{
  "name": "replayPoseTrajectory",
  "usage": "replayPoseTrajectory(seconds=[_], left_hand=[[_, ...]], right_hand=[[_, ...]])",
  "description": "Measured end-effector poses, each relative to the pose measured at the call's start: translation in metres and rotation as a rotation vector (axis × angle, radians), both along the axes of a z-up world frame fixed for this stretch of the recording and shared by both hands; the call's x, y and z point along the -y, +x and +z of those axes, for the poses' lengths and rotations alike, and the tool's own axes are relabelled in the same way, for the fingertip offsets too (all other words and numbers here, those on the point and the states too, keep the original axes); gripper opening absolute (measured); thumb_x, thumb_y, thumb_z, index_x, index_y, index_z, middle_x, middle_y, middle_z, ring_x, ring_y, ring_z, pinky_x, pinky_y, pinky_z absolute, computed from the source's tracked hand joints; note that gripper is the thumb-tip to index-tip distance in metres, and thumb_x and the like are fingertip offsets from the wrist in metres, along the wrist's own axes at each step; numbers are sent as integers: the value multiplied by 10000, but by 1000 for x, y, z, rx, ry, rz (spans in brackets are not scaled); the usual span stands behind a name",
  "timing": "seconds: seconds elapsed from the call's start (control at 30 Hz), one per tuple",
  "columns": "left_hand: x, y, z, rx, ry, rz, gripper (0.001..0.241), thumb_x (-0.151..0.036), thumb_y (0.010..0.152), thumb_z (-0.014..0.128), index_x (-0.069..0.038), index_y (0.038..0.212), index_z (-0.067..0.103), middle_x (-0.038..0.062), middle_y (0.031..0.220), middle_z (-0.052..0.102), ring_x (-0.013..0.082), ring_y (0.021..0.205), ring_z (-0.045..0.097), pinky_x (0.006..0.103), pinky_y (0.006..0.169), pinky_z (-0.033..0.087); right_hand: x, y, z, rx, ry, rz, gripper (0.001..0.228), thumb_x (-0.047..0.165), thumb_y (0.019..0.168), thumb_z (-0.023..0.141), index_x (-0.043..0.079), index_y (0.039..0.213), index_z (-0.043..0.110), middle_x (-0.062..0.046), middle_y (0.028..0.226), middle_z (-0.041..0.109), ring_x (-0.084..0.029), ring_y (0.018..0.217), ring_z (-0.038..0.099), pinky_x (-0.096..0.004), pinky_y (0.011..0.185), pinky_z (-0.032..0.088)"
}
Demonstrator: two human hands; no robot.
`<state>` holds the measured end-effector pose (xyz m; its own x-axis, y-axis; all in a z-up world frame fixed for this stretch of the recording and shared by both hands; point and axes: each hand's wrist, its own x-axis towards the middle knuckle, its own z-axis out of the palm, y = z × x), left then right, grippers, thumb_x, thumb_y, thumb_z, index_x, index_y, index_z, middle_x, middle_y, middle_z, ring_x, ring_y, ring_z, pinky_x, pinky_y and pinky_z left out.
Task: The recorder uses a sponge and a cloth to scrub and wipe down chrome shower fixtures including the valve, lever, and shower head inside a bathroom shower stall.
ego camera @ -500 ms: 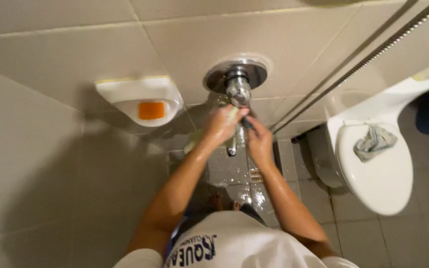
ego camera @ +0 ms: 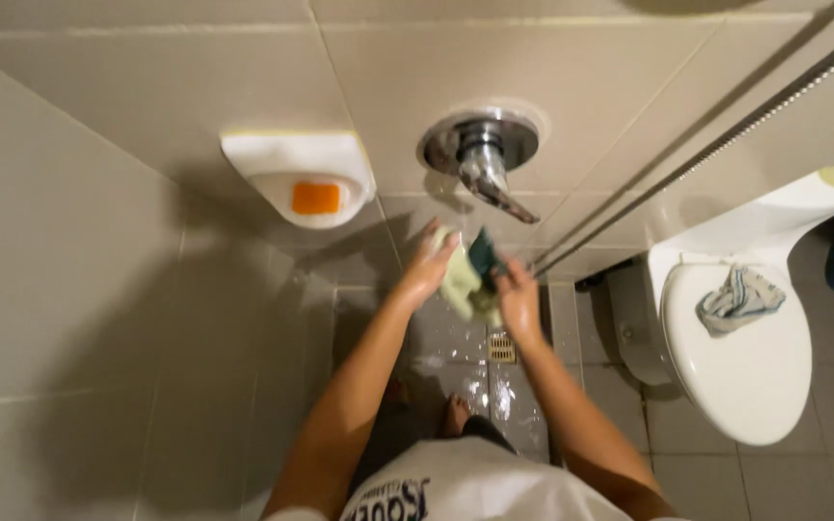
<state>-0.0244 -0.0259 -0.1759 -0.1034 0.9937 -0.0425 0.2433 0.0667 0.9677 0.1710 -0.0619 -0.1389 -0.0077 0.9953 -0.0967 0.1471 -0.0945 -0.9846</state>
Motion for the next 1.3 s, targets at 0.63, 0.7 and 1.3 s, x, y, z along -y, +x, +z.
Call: replayPoseTrajectory(seconds=[0.63,0.7,1.3], left_hand=[[-26,-167,-75,69,149,-638,389,-240,1095,465,10,1382,542,190,1344,641,257,1253,558,450,1086,401],[-42,-182,-107,-6,235,-676,433,-90,1047,453,-4,1469,495,199,1438,592,258,1340,506,409,1166,340],[-56,-173,-145,908,-703,-309,316,-177,1035,483,-94,1316,603,16,985,687,106,782,617,265,655,499]], right_hand=[[-104,-217,7,666,931,-421,816,8,918,576,-42,1624,169,-285,1681,93,-502,1563,71,-618,1274,134],[-108,-226,5,619,853,-441,854,106,990,638,-63,1629,98,-320,1698,-7,-524,1585,18,-647,1289,95],[-95,-238,42,425,547,-702,733,-68,940,630,-1,1611,342,-209,987,607,-342,888,594,-436,828,495]])
